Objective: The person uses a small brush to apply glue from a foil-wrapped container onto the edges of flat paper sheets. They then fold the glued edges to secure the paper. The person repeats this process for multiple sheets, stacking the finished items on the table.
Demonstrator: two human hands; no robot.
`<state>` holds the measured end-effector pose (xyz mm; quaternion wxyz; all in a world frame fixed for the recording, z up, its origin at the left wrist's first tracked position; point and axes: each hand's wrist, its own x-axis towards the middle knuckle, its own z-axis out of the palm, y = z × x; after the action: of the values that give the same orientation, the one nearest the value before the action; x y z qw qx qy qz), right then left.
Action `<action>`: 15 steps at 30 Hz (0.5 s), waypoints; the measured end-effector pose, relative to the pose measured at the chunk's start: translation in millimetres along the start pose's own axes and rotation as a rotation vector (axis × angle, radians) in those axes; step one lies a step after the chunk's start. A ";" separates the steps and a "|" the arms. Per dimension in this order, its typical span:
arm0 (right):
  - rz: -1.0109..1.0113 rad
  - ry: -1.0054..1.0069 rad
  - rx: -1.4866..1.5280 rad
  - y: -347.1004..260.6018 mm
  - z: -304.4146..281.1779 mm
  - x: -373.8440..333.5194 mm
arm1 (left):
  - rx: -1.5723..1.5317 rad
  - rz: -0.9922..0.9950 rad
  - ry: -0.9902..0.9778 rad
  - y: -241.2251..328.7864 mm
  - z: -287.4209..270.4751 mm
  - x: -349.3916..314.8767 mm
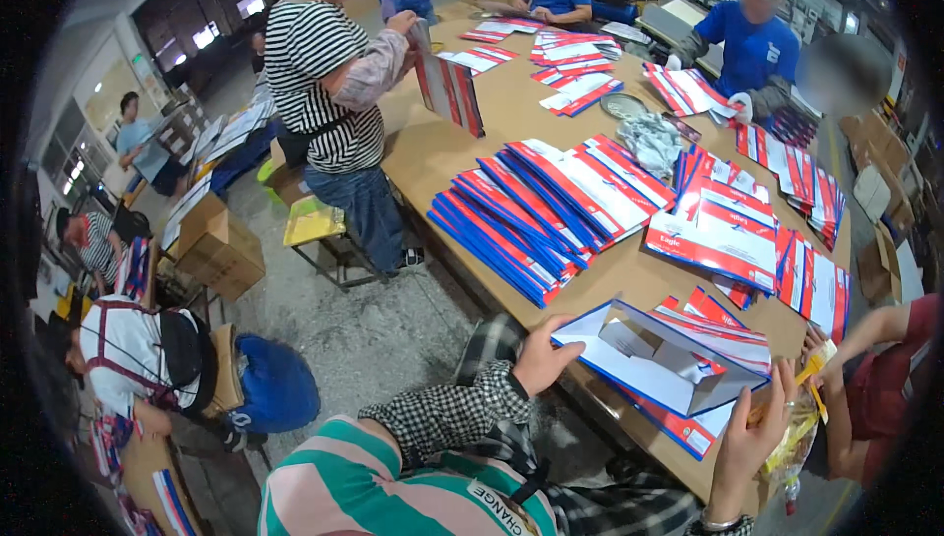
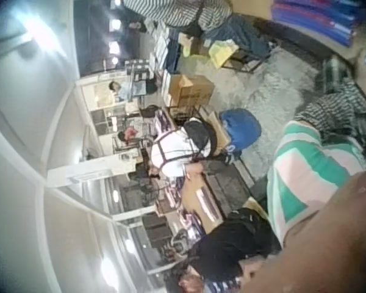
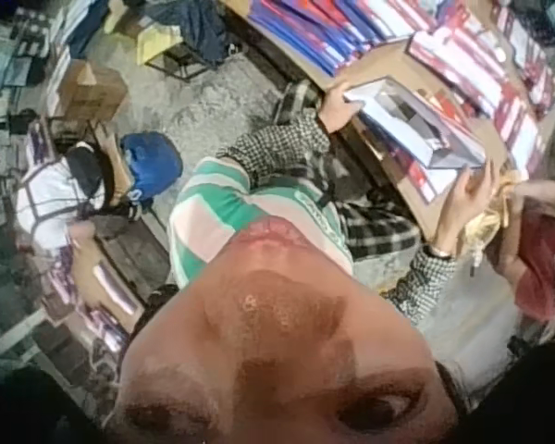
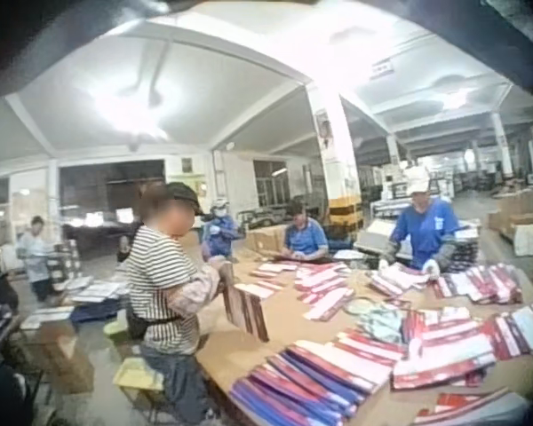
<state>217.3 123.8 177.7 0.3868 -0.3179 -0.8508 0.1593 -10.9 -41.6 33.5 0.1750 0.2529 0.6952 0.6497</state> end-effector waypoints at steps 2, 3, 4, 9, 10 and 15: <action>-0.013 -0.016 0.008 -0.8 0.0 2.4 | -0.022 -0.005 0.020 -3.1 4.5 -1.7; -0.027 -0.024 -0.006 -1.0 0.2 4.9 | 0.001 0.009 0.035 -2.9 7.1 -1.1; -0.033 -0.044 -0.023 -0.3 0.0 4.0 | 0.025 0.010 0.047 -2.7 9.7 -4.7; 0.025 -0.021 0.037 11.2 0.7 -1.8 | -0.030 0.065 0.072 2.2 20.1 2.2; 0.033 -0.002 0.046 15.6 0.5 -2.7 | -0.034 0.054 0.057 8.8 18.5 3.2; 0.079 -0.063 -0.018 29.9 -5.2 -5.0 | -0.069 0.035 0.021 33.7 10.9 4.0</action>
<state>236.2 142.9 162.9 0.3503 -0.3497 -0.8508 0.1766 -3.7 -29.4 66.3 0.1651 0.2520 0.6695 0.6789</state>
